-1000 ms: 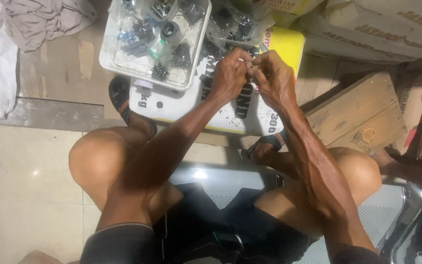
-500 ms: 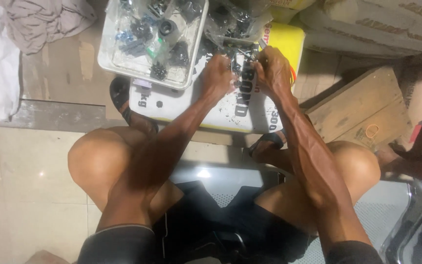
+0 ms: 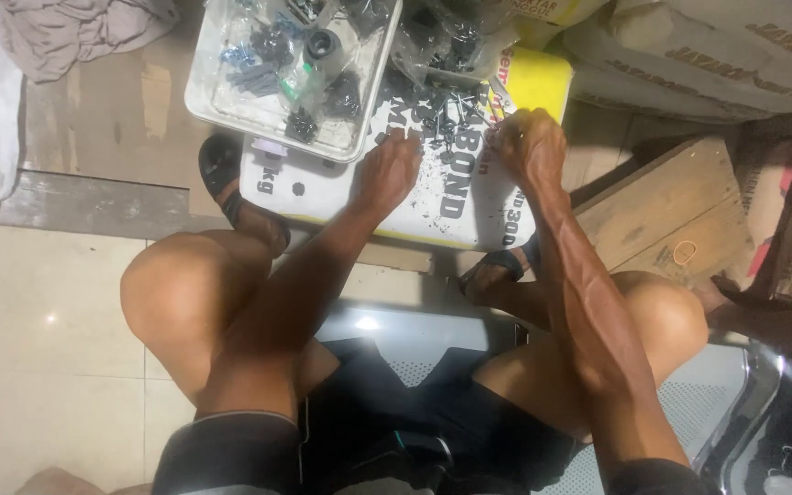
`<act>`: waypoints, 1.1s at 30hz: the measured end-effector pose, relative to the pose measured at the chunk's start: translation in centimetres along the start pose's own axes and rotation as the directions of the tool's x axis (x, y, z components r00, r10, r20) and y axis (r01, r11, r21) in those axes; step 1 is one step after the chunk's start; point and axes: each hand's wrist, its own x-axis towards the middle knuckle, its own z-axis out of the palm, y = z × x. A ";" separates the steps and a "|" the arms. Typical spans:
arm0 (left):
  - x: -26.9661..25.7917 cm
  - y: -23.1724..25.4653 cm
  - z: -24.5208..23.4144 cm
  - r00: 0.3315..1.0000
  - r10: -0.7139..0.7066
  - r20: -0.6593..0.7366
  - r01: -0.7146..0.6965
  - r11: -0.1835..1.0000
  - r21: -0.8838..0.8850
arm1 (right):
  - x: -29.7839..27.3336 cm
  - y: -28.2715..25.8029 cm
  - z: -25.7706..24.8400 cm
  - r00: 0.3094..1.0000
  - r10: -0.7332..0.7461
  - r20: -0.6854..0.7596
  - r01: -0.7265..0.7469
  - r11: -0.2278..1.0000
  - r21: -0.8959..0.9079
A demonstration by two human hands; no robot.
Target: Sorting small black plastic components from a pile into a white plastic tray
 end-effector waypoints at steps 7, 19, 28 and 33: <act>1.4 -2.4 2.9 0.998 0.066 0.022 -0.066 0.998 0.004 | -2.7 -1.1 2.9 0.998 -0.001 0.060 0.011 0.984 -0.180; 1.6 -0.3 3.6 0.971 -0.169 0.167 0.217 0.916 -0.338 | -1.2 -6.1 -5.5 0.977 0.169 0.134 -0.210 0.883 0.420; 1.9 10.1 -10.4 0.931 -0.206 0.302 0.345 0.215 -0.914 | -2.0 -12.7 -20.9 0.990 -0.129 0.064 0.091 0.903 0.420; 0.4 9.3 -9.8 0.938 -0.296 0.180 0.237 0.169 -0.957 | -4.2 -12.4 -15.0 0.991 -0.109 -0.077 0.133 0.807 0.575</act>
